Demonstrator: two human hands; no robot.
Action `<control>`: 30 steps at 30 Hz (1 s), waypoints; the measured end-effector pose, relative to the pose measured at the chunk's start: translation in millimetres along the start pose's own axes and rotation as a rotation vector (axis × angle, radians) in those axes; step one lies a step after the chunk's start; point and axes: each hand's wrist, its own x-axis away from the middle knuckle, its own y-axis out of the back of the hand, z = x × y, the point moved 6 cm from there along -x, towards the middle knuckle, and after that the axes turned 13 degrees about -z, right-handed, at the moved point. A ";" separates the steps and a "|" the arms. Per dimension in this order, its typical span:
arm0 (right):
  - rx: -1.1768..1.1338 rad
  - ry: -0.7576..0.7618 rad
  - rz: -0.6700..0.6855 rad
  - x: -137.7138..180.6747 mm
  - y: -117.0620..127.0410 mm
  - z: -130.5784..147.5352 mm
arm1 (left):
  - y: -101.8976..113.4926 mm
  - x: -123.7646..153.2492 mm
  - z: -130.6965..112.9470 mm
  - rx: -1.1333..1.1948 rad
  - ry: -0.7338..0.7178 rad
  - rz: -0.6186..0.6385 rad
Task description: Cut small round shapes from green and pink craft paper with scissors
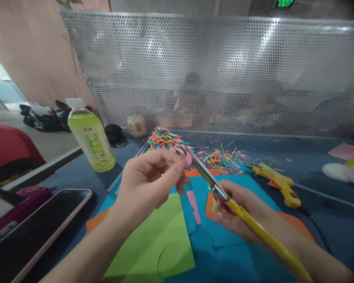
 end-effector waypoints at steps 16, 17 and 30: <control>0.093 0.026 0.058 -8.0 3.2 -13.8 | 9.7 -9.1 1.7 0.008 -0.024 0.120; 0.086 0.014 0.053 -6.5 2.9 -10.8 | 9.9 -8.7 1.5 0.009 -0.024 0.121; 0.053 -0.043 0.012 -7.4 7.9 -20.0 | 8.8 -9.0 -3.2 0.072 0.011 0.080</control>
